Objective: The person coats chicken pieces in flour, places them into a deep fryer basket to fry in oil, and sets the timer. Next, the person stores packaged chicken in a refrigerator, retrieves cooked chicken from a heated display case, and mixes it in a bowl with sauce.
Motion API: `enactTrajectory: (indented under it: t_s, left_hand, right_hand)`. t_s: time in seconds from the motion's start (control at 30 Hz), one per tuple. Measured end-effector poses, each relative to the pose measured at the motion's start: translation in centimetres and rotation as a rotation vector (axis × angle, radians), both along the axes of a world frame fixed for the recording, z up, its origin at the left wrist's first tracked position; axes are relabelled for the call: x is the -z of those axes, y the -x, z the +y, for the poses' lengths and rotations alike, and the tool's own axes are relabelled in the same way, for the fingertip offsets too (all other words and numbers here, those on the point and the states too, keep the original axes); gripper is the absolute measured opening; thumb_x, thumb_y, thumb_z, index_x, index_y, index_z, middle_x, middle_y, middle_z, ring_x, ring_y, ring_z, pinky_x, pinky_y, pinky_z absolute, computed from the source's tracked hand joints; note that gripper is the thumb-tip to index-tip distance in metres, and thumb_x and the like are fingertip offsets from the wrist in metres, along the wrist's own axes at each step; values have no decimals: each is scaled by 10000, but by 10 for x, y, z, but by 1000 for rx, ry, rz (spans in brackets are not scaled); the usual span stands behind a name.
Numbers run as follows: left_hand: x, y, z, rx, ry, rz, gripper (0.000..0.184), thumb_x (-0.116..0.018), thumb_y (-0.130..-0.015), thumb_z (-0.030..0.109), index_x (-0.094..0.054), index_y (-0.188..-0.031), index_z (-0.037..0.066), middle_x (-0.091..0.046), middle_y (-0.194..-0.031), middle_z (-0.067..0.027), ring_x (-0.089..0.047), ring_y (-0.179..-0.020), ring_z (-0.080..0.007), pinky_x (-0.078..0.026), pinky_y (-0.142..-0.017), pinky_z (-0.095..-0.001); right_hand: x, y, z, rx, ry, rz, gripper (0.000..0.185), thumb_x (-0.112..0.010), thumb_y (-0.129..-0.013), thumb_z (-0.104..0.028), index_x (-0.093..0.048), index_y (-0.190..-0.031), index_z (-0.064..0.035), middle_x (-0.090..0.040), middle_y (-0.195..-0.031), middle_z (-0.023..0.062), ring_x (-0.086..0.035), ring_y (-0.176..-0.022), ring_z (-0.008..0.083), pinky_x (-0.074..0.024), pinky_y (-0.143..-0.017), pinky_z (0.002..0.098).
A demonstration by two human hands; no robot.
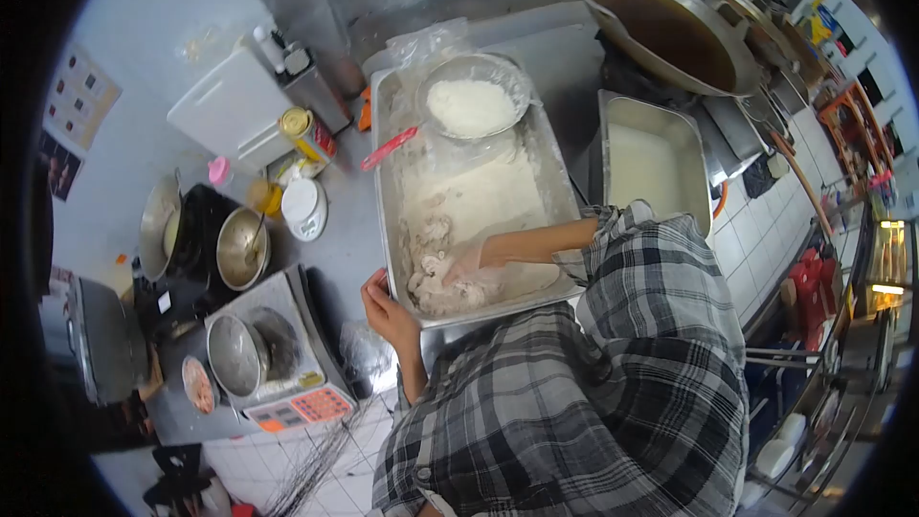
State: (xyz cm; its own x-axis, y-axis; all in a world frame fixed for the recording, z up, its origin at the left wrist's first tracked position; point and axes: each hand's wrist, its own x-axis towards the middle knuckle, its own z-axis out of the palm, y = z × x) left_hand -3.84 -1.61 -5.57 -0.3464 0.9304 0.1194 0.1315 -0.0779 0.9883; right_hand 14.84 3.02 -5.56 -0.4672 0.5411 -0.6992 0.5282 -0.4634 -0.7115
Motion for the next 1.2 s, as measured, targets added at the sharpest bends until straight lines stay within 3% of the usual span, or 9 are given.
enactTrajectory:
  t_s: [0.1,0.2,0.27,0.4,0.5,0.6,0.8,0.9,1.2]
  left_hand:
    - [11,5,1,18,1,27,347,-330,-1011,219,-577,-1034,-23,-637,-927,-124,-603,-829,-188,-470,-767,-305]
    - [6,3,0,10,7,24,355,-332,-1014,237,-578,-1042,-18,-628,-916,-107,-589,-820,-160,-467,-763,-290]
    - [5,3,0,20,19,20,354,-333,-1014,237,-577,-1044,-17,-629,-912,-104,-590,-822,-158,-467,-764,-289]
    - [3,4,0,19,35,-1,339,-335,-1011,218,-575,-1039,-19,-639,-906,-114,-603,-826,-177,-471,-774,-297]
    - [5,5,1,19,40,-19,329,-340,-1010,210,-575,-1039,-18,-639,-910,-119,-605,-834,-177,-470,-783,-291]
    - [2,5,1,12,16,-10,315,-349,-1008,201,-575,-1042,-16,-639,-910,-121,-603,-842,-173,-468,-789,-289]
    - [2,8,0,-7,47,38,303,-351,-1007,188,-588,-1044,4,-632,-892,-115,-594,-839,-164,-468,-785,-288]
    - [1,8,-1,-12,71,19,304,-346,-1007,185,-590,-1045,8,-630,-911,-109,-593,-843,-164,-470,-787,-293]
    - [2,7,-1,-18,63,56,319,-330,-1010,195,-587,-1041,9,-629,-927,-94,-586,-834,-162,-469,-777,-296]
  right_hand:
    - [38,-41,21,-11,-159,175,513,-648,-846,-303,-528,-1256,-20,-583,-1210,141,-509,-1140,194,-378,-969,299]
    - [-17,-63,35,-198,-327,-17,478,-611,-878,-295,-523,-1269,-36,-567,-1245,120,-492,-1167,196,-352,-995,292]
    - [-19,-82,42,-181,-424,109,474,-645,-844,-322,-560,-1204,-26,-574,-1212,147,-508,-1117,219,-376,-968,325]
    - [-101,-73,38,-38,-236,-112,529,-679,-767,-240,-523,-1195,27,-568,-1150,237,-511,-1113,296,-380,-982,368]
    - [-72,-73,34,-218,-948,-138,635,-694,-703,-178,-449,-1223,92,-574,-1077,275,-546,-1051,357,-423,-930,378]
    - [-52,-62,38,-348,-1228,-186,743,-723,-673,-170,-381,-1277,95,-570,-1086,282,-575,-1006,373,-457,-875,375]
    - [-83,-26,46,-226,-794,-443,573,-745,-640,-194,-525,-1108,54,-604,-950,271,-596,-911,405,-478,-807,412]
    - [-88,-20,47,-216,-908,-484,476,-738,-643,-188,-550,-1003,60,-609,-882,266,-601,-864,412,-481,-764,428]
    - [-31,-53,65,-232,-963,-402,382,-627,-707,-181,-536,-1005,39,-599,-892,252,-591,-882,413,-450,-819,450]
